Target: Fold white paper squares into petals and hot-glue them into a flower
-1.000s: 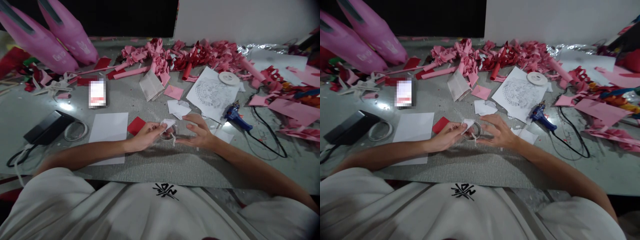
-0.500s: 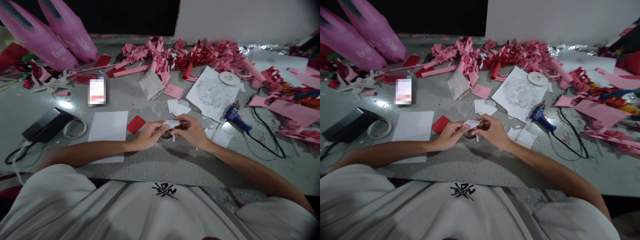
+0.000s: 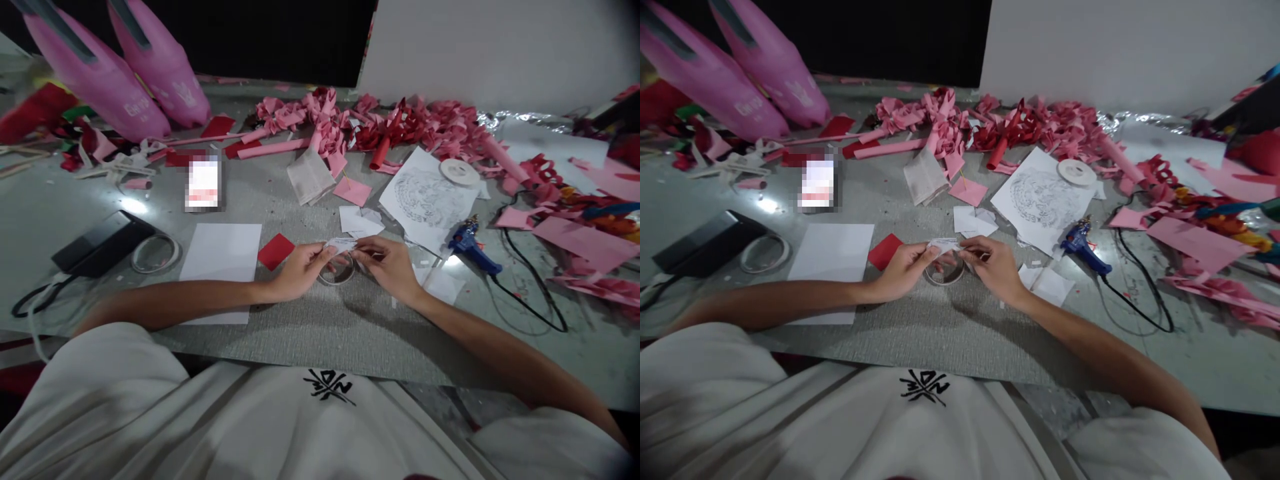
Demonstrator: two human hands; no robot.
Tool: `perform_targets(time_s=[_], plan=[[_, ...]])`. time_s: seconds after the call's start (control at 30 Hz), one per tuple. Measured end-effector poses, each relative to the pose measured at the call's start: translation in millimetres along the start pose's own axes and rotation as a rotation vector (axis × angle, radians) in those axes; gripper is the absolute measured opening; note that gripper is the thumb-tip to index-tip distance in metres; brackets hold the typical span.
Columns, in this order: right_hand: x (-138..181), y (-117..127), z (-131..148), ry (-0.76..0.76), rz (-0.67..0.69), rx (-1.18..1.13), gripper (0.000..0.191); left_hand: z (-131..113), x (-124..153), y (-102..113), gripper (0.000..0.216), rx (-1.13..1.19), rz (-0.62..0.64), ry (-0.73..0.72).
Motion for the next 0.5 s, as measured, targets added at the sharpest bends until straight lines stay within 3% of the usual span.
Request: perform_targets(time_s=[0.3,0.5], plan=[[-3,16,1,-0.03,-0.204,0.032,0.035,4,6,2,0.051,0.094,-0.08,0.02],[1,14,16,-0.072,-0.026,-0.175,0.03,9,3,1,0.05,0.119,-0.044,0.07]])
Point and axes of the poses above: each hand's wrist, its own x-axis away from the middle knuckle, its own y-axis out of the back of the hand, z = x × y, the point moved 3 cm from there along -x, towards the middle knuckle, and after that the axes turned 12 degrees about x, right-handed, at the moved point
